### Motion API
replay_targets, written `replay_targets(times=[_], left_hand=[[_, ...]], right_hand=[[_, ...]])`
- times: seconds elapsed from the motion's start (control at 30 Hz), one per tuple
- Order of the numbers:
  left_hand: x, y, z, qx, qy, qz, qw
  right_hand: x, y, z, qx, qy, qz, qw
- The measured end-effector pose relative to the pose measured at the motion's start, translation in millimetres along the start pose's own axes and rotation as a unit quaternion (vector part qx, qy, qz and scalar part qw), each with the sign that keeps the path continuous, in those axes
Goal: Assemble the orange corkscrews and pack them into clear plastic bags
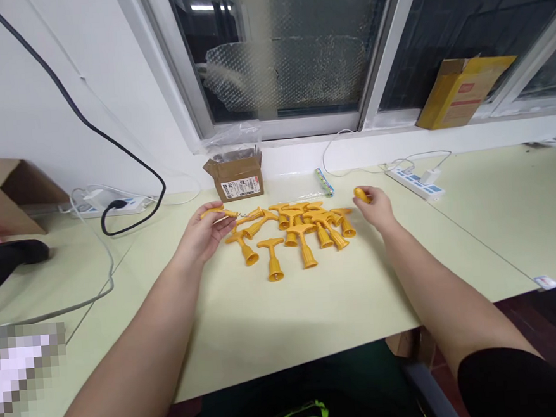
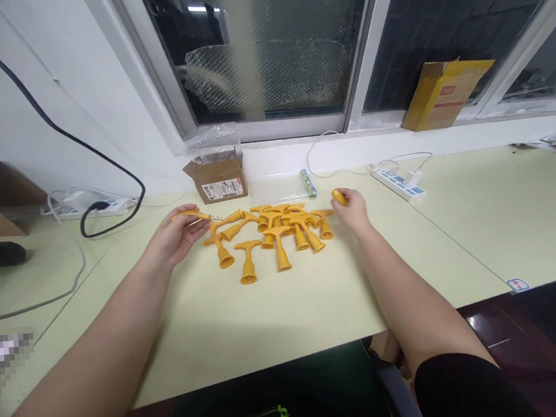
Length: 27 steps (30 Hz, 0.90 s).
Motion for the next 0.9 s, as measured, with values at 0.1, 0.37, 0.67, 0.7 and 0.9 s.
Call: replay_targets(times=[0.1,0.37,0.67,0.7,0.9], left_hand=[[26.9,14.7,-2.7,0.053,-0.044,-0.018,0.997],[79.4,36.6,-21.5,0.081,0.022,-0.083,0.993],[88.8,40.5,-40.8,0.074,0.021,-0.101,0.992],[90.2,41.2,-41.6,0.074,0.022,-0.105,0.992],[104.8,46.8,-46.8,0.029,0.001,-0.144,0.989]], right_hand=[[35.6,14.3,-60.8,-0.128,-0.043,-0.110,0.985],[107.3,23.9,-130.3,-0.275,-0.092,-0.238,0.927],[117.6,29.3,-103.8,-0.274,-0.097,-0.267,0.919],[119.2,29.4,-104.7,-0.270,-0.111,-0.265,0.919],[135.0,27.1,-120.6,-0.253,-0.240,-0.251,0.903]])
Point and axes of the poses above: each hand's wrist, its own x-axis away from the middle knuckle, its own y-axis out of the palm, z = x × y, the point moved 5 cm from there along -x, towards the middle knuckle, and after that the axes turned 15 degrees about z, right-handed, at the moved point
